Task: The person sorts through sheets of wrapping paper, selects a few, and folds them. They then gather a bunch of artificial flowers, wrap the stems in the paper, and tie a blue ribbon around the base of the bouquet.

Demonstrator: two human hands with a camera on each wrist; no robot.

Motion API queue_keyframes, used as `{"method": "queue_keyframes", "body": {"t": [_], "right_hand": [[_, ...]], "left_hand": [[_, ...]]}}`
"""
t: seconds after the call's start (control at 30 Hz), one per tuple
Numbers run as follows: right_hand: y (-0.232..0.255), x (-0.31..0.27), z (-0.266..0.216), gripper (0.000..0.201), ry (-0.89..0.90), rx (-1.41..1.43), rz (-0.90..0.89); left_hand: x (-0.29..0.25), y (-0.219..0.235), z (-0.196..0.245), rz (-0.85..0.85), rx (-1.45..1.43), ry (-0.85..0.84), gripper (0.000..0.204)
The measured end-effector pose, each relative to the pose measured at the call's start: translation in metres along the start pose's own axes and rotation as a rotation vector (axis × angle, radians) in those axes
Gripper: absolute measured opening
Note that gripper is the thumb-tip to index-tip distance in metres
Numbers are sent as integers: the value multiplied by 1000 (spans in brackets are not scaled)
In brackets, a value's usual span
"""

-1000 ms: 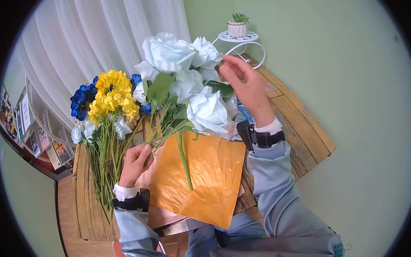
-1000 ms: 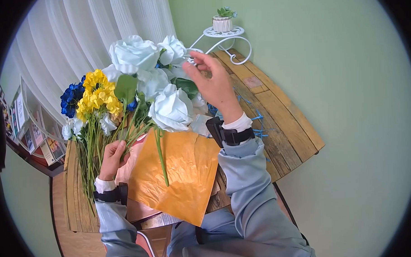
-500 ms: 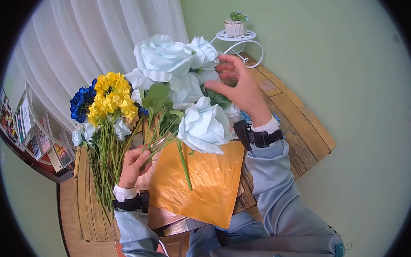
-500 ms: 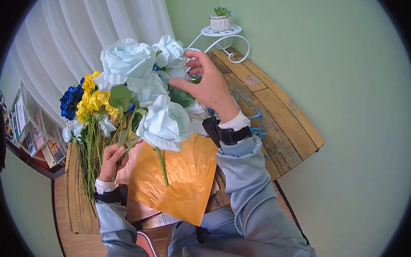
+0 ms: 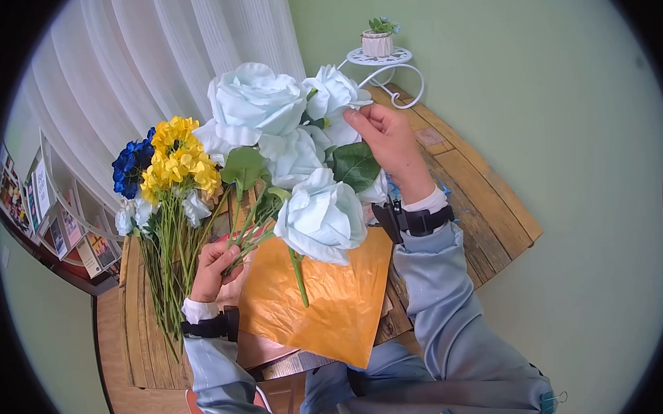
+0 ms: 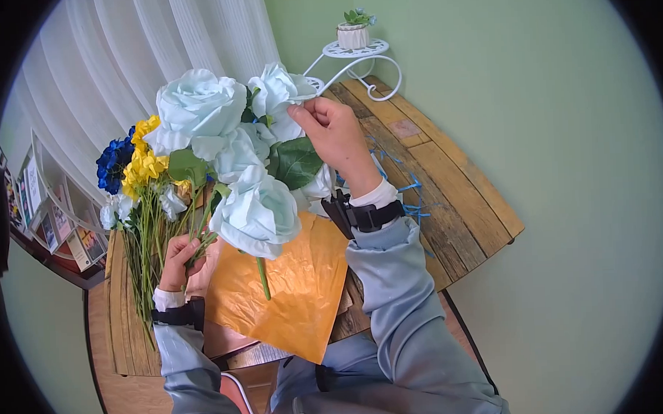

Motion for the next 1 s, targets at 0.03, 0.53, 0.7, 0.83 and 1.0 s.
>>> {"method": "queue_keyframes", "body": {"t": [0.03, 0.53, 0.7, 0.83, 1.0], "right_hand": [[0, 0, 0, 19, -1, 1, 0], [-10, -24, -43, 29, 459, -693, 118], [-14, -25, -36, 27, 422, -780, 196], [-20, -26, -31, 24, 354, -818, 129], [-21, -24, -28, 16, 356, -781, 175]], "left_hand": [[1, 3, -3, -21, 19, -17, 27], [-1, -6, 5, 13, 50, -14, 30], [0, -3, 3, -40, 89, -48, 32], [-1, -6, 2, -56, 16, -26, 25], [-1, -10, 3, -27, 30, -2, 25]]}}
Point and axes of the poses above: each hand's wrist, its own x-axis towards the middle knuckle, its own y-axis out of the back of the hand, z = x × y, the point moved 4 cm from there along x, towards the middle knuckle, and after that the axes turned 11 degrees about -x, right-handed, at the moved point
